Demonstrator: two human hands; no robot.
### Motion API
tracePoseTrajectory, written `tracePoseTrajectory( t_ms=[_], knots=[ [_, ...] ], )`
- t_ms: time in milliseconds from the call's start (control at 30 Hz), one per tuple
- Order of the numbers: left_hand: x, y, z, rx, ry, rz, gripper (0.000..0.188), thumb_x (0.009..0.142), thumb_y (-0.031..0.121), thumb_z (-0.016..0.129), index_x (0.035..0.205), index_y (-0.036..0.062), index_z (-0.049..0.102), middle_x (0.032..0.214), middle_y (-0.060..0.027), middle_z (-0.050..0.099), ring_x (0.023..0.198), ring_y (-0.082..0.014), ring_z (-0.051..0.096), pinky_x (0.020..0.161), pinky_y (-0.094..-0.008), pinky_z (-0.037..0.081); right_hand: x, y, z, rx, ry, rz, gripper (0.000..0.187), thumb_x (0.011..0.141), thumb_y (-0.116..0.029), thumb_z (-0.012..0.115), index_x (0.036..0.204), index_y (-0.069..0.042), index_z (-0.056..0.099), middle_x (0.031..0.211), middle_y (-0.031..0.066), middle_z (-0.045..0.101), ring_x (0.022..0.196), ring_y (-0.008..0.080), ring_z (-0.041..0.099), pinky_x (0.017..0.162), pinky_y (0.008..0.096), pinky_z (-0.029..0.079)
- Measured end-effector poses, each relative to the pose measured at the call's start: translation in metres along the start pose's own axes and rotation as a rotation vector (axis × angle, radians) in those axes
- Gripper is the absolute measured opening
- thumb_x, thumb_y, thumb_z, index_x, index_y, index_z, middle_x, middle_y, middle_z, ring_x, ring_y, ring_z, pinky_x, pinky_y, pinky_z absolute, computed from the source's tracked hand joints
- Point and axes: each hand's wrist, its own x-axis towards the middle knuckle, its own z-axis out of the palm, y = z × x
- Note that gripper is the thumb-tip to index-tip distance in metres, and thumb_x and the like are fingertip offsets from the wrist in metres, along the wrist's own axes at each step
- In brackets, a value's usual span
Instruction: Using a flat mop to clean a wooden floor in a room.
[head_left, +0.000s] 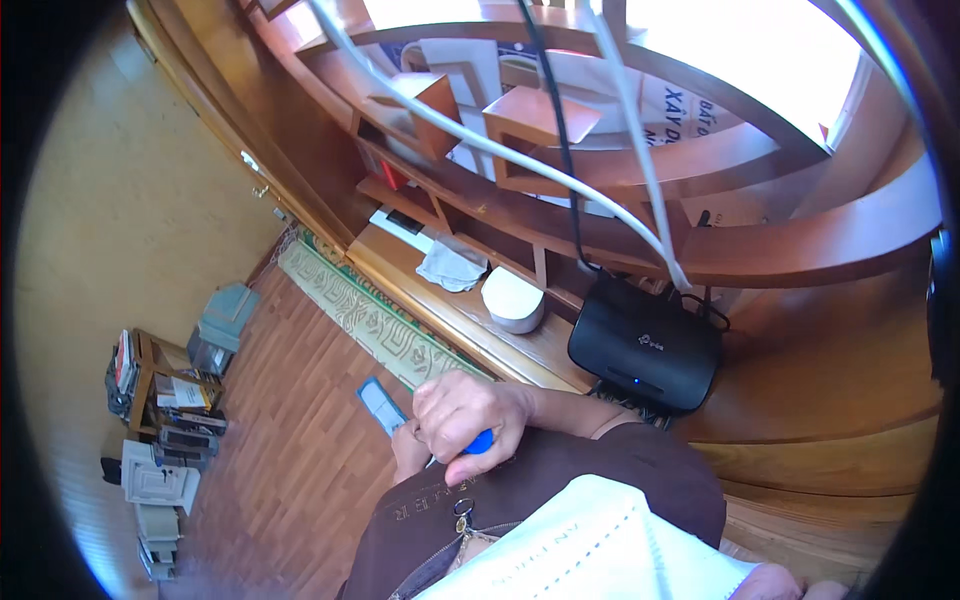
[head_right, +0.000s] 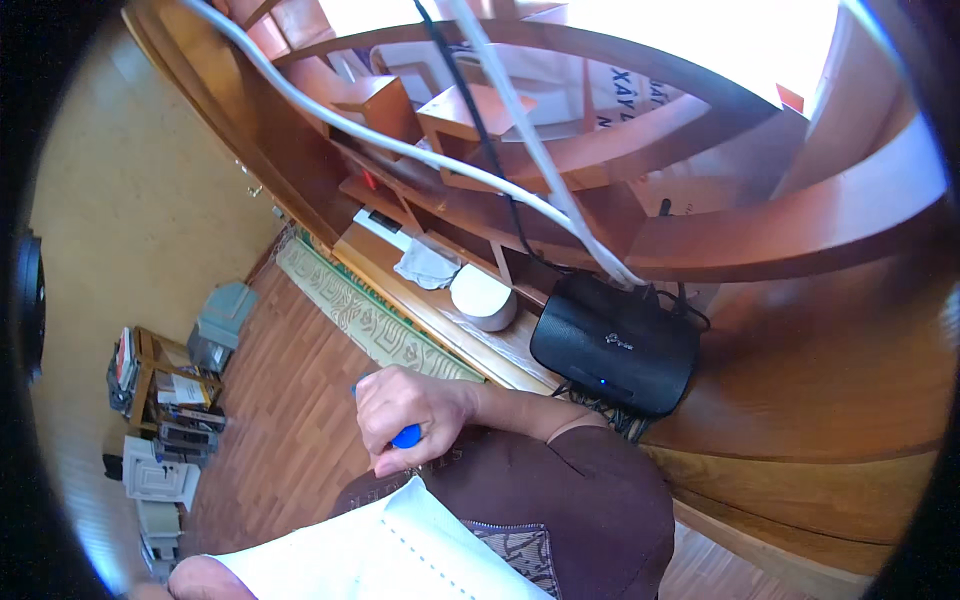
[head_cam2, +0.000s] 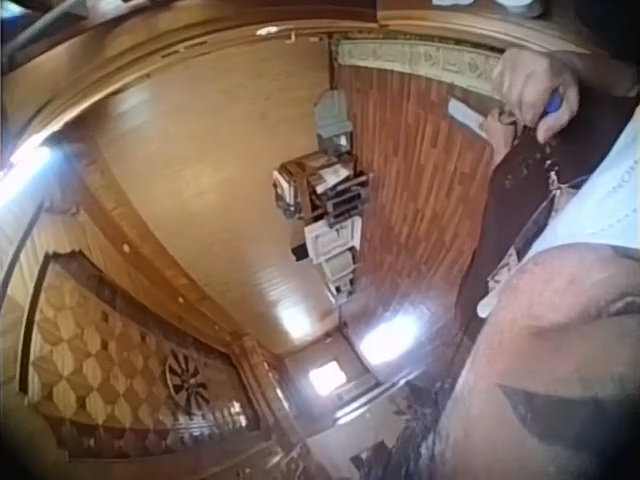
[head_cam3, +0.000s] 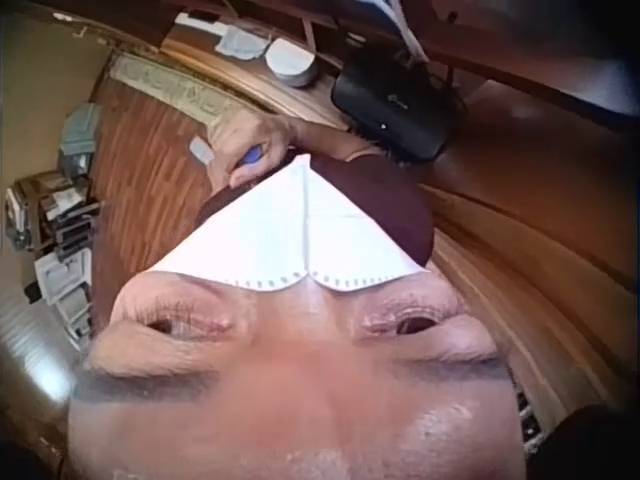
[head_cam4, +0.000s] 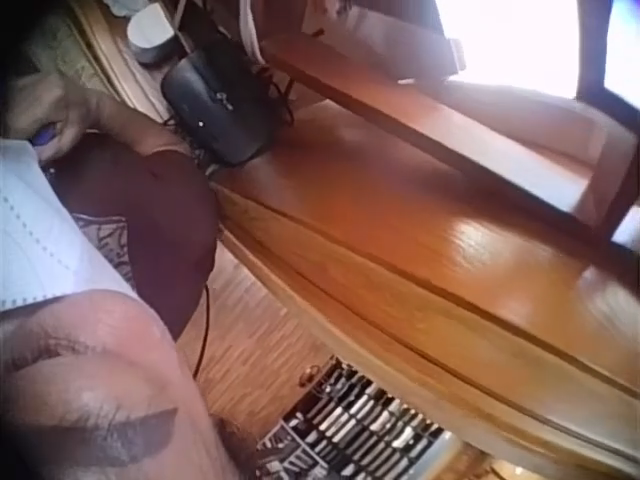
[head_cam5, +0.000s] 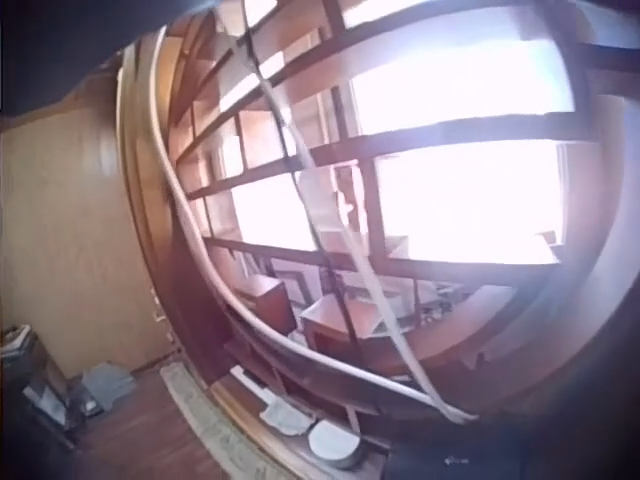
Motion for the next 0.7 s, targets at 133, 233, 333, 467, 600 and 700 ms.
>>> tracePoseTrajectory(
  t_ms=[133,233,333,467,600,700],
  knots=[
    [-0.014,-0.018,0.002,0.05,0.143,-0.006,0.027,0.077,0.028,0.062,0.074,0.0018,0.067,0.072,-0.0236,0.064,0.071,-0.0401,0.065,0.064,-0.0453,0.049,0.005,0.016,0.013,0.09,-0.076,-0.022,0.021,0.082,-0.021,0.072,0.072,-0.008,0.059,0.067,0.0034,0.061,0.061,0.0229,0.06,0.066,0.0354,0.043],
    [-0.024,-0.034,-0.009,0.048,0.253,0.061,0.026,0.078,0.026,0.062,0.068,0.0023,0.065,0.068,-0.0217,0.063,0.067,-0.0385,0.064,0.061,-0.0452,0.048,0.016,0.035,0.029,0.187,-0.139,-0.057,0.021,0.083,-0.022,0.071,0.073,-0.008,0.06,0.068,0.0029,0.062,0.06,0.0223,0.06,0.065,0.0354,0.042],
    [-0.042,-0.06,-0.016,0.116,0.315,-0.023,0.029,0.078,0.028,0.065,0.064,0.0031,0.063,0.066,-0.02,0.062,0.064,-0.0381,0.063,0.059,-0.0461,0.047,0.028,0.057,0.048,0.343,-0.164,-0.068,0.02,0.084,-0.021,0.071,0.074,-0.007,0.061,0.069,0.0029,0.062,0.059,0.022,0.059,0.063,0.0354,0.041],
    [-0.075,-0.117,-0.028,0.137,0.439,-0.041,0.031,0.078,0.03,0.069,0.062,0.005,0.061,0.064,-0.0192,0.061,0.064,-0.0398,0.061,0.059,-0.0488,0.047,0.049,0.091,0.084,0.572,-0.305,-0.038,0.019,0.084,-0.02,0.071,0.075,-0.006,0.062,0.07,0.0037,0.064,0.06,0.0219,0.061,0.063,0.0357,0.041],
    [-0.124,-0.16,-0.046,0.101,0.535,-0.31,0.026,0.08,0.03,0.064,0.068,0.0071,0.066,0.068,-0.0197,0.062,0.069,-0.0425,0.061,0.065,-0.0518,0.047,0.061,0.144,0.145,0.855,-0.458,-0.011,0.017,0.084,-0.019,0.072,0.077,-0.005,0.064,0.073,0.0071,0.065,0.064,0.0239,0.062,0.066,0.0369,0.042],
    [-0.16,-0.189,-0.058,0.159,0.645,-0.49,0.03,0.081,0.033,0.062,0.069,0.0066,0.066,0.069,-0.0202,0.062,0.07,-0.0434,0.061,0.067,-0.0526,0.048,0.072,0.174,0.195,1.021,-0.567,0.088,0.017,0.082,-0.019,0.073,0.076,-0.006,0.064,0.072,0.0069,0.065,0.069,0.0263,0.063,0.07,0.0382,0.042]
  ],
)
